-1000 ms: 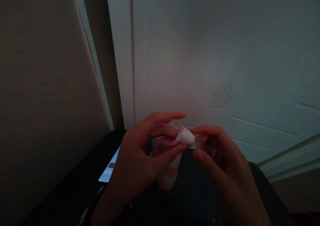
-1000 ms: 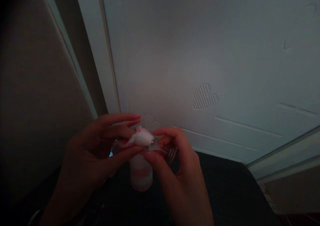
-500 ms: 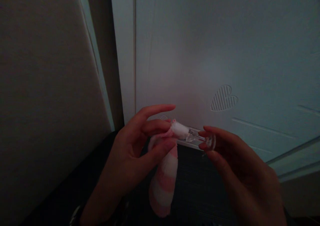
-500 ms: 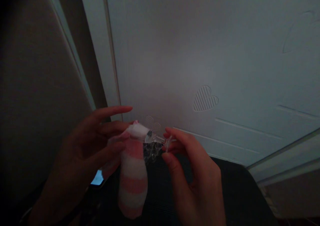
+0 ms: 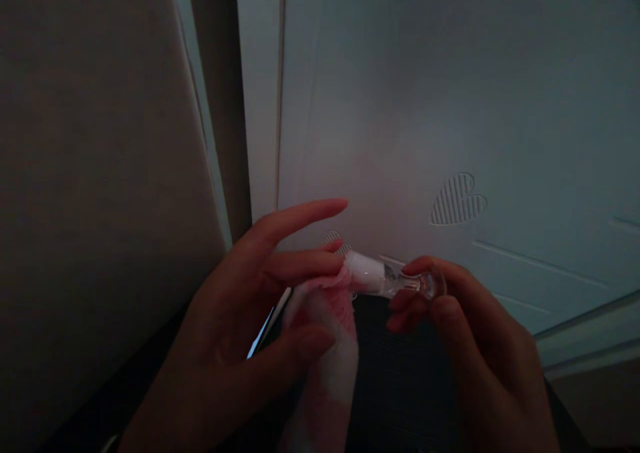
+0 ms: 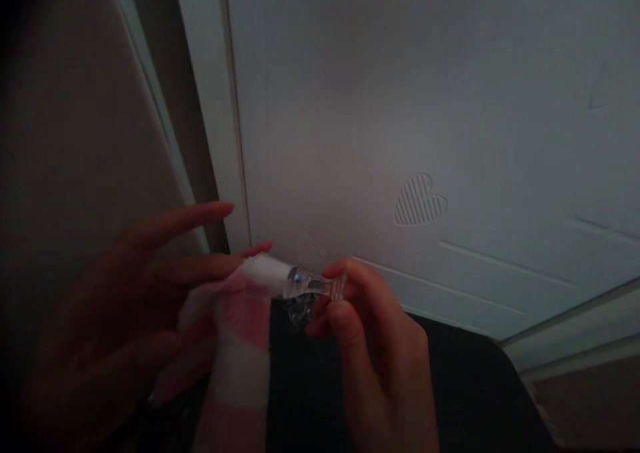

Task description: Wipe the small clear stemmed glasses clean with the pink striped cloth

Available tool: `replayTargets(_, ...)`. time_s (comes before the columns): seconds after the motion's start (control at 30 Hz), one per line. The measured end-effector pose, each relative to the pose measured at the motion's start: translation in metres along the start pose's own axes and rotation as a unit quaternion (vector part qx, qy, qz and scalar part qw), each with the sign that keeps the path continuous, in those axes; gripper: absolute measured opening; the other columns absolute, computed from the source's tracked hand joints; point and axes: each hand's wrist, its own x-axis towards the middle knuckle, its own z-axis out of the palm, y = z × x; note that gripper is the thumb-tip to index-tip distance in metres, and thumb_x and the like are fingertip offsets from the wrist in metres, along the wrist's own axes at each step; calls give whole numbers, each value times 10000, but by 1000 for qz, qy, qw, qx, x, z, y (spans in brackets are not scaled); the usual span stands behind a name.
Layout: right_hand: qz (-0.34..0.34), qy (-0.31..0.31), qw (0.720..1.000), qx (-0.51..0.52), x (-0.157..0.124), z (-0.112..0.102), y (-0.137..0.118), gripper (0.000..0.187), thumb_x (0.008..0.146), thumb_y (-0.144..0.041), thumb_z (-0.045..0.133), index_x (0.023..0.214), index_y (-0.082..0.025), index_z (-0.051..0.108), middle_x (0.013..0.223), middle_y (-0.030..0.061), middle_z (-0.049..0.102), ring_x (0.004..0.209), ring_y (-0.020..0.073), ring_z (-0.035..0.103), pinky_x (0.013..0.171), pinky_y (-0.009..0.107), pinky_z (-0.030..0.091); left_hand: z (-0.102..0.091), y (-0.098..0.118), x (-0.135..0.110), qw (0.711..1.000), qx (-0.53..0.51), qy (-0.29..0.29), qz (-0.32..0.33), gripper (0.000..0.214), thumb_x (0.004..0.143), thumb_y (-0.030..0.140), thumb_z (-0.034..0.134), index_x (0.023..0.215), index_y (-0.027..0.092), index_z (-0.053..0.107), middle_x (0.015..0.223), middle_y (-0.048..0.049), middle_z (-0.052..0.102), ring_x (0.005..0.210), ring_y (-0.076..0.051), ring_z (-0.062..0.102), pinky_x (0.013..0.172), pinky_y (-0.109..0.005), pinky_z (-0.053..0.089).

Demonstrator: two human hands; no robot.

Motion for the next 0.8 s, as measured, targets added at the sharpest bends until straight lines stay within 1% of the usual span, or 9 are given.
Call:
replayTargets(0.07, 11, 0, 1000, 15, 1, 1, -1, 153, 911, -300, 465, 974, -292, 604, 687, -71, 658, 630, 53, 601, 590, 126, 451, -1, -2, 1, 1000, 5, 0, -2, 594, 760, 315, 671, 1306, 342, 437, 1158, -1, 662, 1194, -292, 503, 893, -307, 490)
replayTargets(0.2, 52, -2, 996, 66, 0, 2, -1, 153, 909, -332, 479, 883, -266, 615, 604, -70, 610, 529, 41, 565, 506, 116, 430, 1, -6, 7, 1000, -7, 4, -6, 574, 769, 294, 654, 1303, 329, 448, 1111, -15, 684, 1138, -298, 547, 775, -279, 527)
replayTargets(0.27, 66, -12, 993, 102, 0, 1, 0, 171, 912, -350, 474, 879, -262, 618, 615, -64, 613, 537, 45, 570, 506, 113, 442, 4, -6, 11, 1000, -27, 10, -9, 557, 770, 295, 649, 1291, 321, 455, 1035, -25, 713, 1111, -292, 564, 719, -263, 531)
replayTargets(0.33, 63, -20, 992, 110, 0, -1, 3, 187, 922, -352, 455, 942, -274, 624, 682, -52, 644, 609, 55, 595, 565, 116, 472, 8, -5, 15, 998, -55, 19, -16, 526, 764, 284, 650, 1262, 315, 484, 952, -29, 733, 998, -269, 621, 640, -245, 528)
replayTargets(0.43, 45, -32, 997, 62, 2, -7, 8, 259, 919, -385, 445, 1121, -299, 580, 764, -32, 664, 722, 83, 615, 677, 145, 498, 14, -2, 18, 996, -79, 37, -29, 466, 766, 220, 629, 1212, 313, 533, 886, -18, 739, 723, -190, 655, 511, -208, 489)
replayTargets(0.5, 35, -33, 998, 30, 3, -12, 10, 332, 886, -418, 486, 1193, -302, 534, 856, -13, 666, 788, 112, 621, 726, 188, 511, 16, 0, 18, 996, -65, 44, -37, 451, 764, 190, 625, 1190, 319, 551, 853, -3, 739, 640, -155, 631, 492, -195, 471)
replayTargets(0.63, 33, -43, 998, -19, 1, -18, 10, 450, 804, -375, 610, 1233, -344, 478, 1120, 22, 620, 869, 179, 639, 728, 290, 538, 14, 2, 19, 997, -22, 59, -48, 422, 771, 231, 638, 1176, 319, 564, 796, 0, 732, 662, -168, 631, 494, -195, 460)
replayTargets(0.73, 6, -64, 997, -53, -1, -18, 9, 493, 769, -314, 657, 1226, -358, 477, 1166, 13, 597, 905, 194, 632, 737, 308, 537, 10, 1, 19, 998, -10, 29, -54, 446, 767, 256, 650, 1196, 321, 546, 836, -15, 736, 686, -187, 643, 507, -209, 462)
replayTargets(0.8, -8, -62, 995, -80, -2, -17, 9, 462, 769, -262, 653, 1194, -356, 500, 1162, -7, 590, 955, 185, 612, 767, 287, 524, 9, 0, 19, 998, -12, 21, -53, 448, 767, 254, 652, 1198, 318, 544, 879, -25, 737, 697, -191, 646, 531, -221, 470)
